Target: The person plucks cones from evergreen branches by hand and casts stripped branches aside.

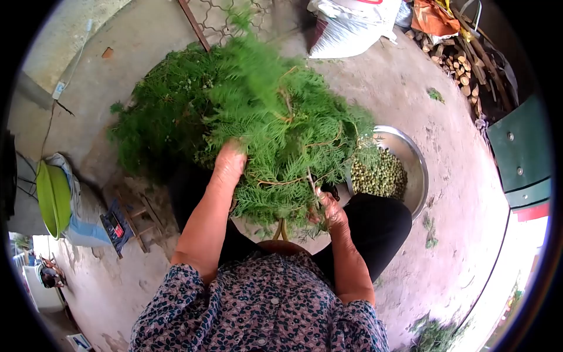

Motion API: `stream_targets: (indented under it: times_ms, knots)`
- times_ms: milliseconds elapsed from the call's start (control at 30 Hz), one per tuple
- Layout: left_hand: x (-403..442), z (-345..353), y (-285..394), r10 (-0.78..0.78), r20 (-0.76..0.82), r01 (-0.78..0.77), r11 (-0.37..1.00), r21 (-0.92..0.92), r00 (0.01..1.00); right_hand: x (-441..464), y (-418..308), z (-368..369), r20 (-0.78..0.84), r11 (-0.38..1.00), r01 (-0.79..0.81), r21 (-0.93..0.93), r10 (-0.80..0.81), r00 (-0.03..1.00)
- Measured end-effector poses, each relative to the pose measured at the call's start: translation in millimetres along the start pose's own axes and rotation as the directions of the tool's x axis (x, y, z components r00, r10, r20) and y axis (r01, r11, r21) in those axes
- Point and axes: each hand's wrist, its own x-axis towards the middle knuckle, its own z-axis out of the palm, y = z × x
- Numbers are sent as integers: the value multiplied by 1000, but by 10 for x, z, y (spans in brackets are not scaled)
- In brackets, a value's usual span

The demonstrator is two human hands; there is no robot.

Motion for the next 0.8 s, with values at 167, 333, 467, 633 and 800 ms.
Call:
stream_targets:
  times_ms: [167,333,467,633,800]
  knots:
    - [12,-354,67,435,116,-274,729,-627,893,4,-58,-42,-142,858,-53,-510,-23,990]
    - [-107,-351,361,418,47,-389,875,-287,907,33,-94,-85,-238,729,-110,-676,-75,968]
    - [65,-419,471,493,-56,-488,829,-272,868,100,-61,-252,-174,583,-36,-812,-182,968]
    - [-65,-450,548,498,-195,-535,775,-336,845,34,-186,-63,-246,590,-78,-804,-210,946]
    - [254,-799,621,414,-240,-476,703,-529,878,-10,-205,-76,-249,642,-79,-762,-179,952]
